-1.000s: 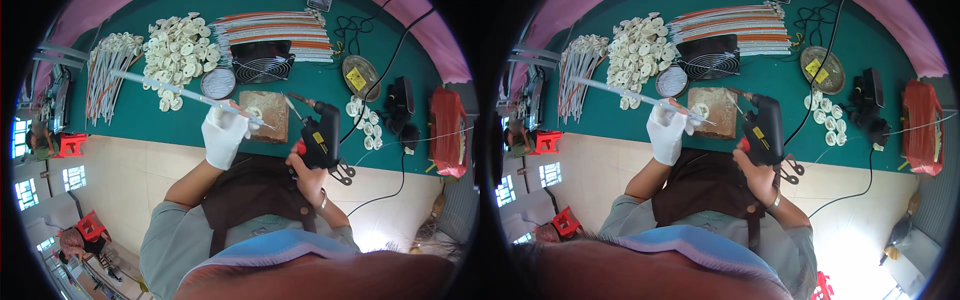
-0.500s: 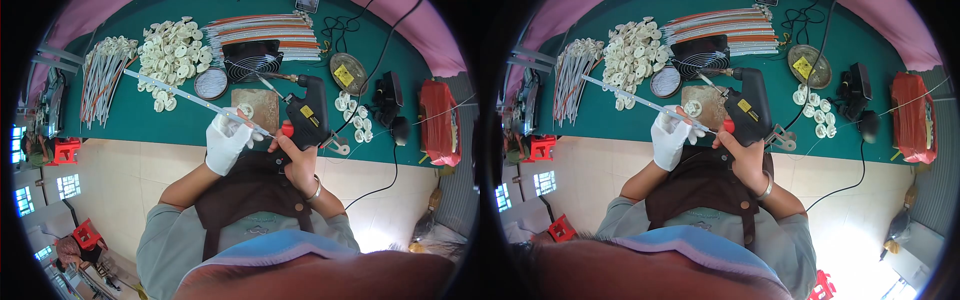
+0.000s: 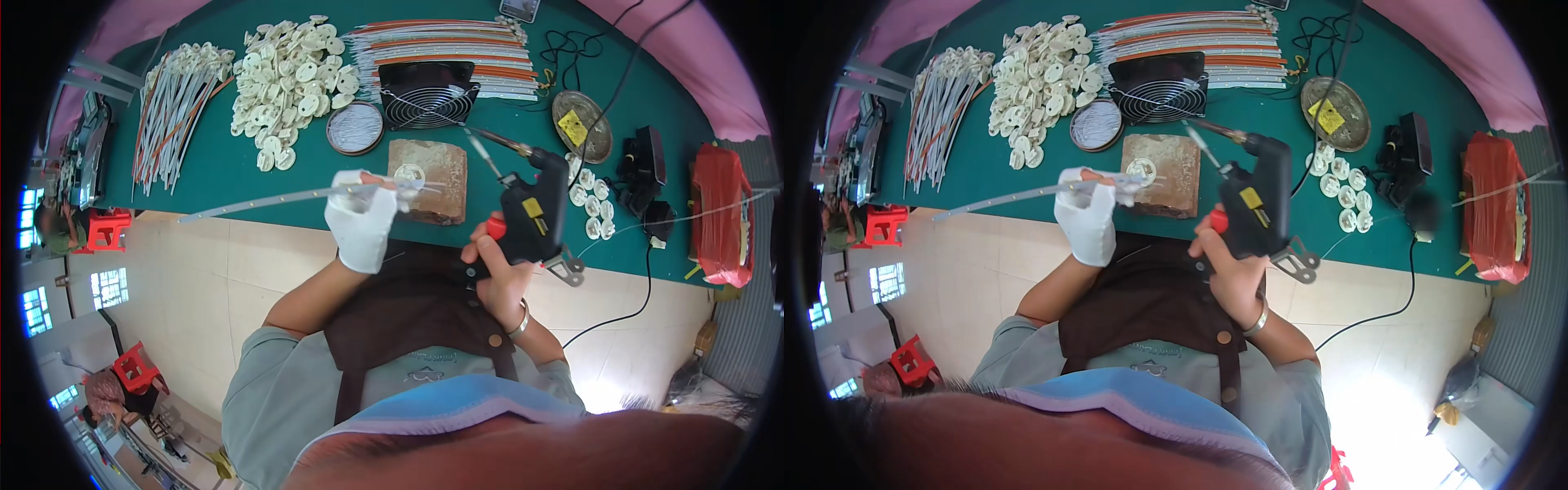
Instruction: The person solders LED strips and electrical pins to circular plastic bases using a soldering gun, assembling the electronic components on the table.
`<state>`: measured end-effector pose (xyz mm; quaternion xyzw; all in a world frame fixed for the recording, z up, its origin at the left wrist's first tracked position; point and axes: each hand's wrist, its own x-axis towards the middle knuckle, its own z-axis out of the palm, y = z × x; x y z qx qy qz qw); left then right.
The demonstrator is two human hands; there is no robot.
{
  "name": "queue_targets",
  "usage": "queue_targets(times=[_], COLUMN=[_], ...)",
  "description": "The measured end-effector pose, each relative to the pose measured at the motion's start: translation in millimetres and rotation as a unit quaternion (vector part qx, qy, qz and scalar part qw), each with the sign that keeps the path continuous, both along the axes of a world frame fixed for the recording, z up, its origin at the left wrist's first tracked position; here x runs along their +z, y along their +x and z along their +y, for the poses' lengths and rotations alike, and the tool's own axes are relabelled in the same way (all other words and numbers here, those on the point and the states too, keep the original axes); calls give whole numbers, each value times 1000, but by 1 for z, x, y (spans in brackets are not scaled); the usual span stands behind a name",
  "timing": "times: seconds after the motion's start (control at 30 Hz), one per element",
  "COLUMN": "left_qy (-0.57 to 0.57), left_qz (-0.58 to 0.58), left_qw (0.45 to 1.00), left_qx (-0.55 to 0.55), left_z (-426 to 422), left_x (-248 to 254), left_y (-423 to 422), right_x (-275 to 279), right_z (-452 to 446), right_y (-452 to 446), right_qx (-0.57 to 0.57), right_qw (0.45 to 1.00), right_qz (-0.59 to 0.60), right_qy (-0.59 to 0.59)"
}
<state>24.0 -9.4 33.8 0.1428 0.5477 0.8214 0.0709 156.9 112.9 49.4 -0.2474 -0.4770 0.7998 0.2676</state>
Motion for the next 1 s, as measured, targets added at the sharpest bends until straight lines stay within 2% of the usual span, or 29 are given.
queue_targets(times=[0.13, 0.23, 0.27, 0.37, 0.5, 0.6, 0.7, 0.73, 0.83, 1.0], left_qy=[-25, -27, -29, -25, -19, -22, -10, -4, -1, 1], left_qz=[-44, -81, -79, -89, -107, -108, -105, -102, -100, -124], left_qw=[998, 996, 996, 995, 994, 994, 994, 995, 994, 992], left_qx=[40, 31, 32, 29, 15, 18, 20, 19, 37, 35], left_z=[-9, -8, -9, -10, -13, -12, -13, -14, -12, -11], left_x=[-12, -19, -21, -23, -23, -22, -24, -24, -21, -20], left_y=[-21, -22, -22, -24, -24, -25, -25, -24, -24, -24], right_x=[-17, -30, -30, -65, -62, -64, -41, -45, -48, -50], right_z=[17, 16, 14, 23, 17, 12, 12, 12, 11, 10], right_y=[22, 37, 39, 57, 54, 51, 41, 43, 43, 44], right_qx=[84, 128, 114, 153, 153, 132, 166, 176, 160, 172], right_qw=[996, 985, 988, 948, 937, 909, 873, 880, 891, 883], right_qz=[-3, -61, -84, -150, -179, -176, -175, -196, -163, -195], right_qy=[38, 103, 63, 237, 258, 355, 424, 394, 391, 391])
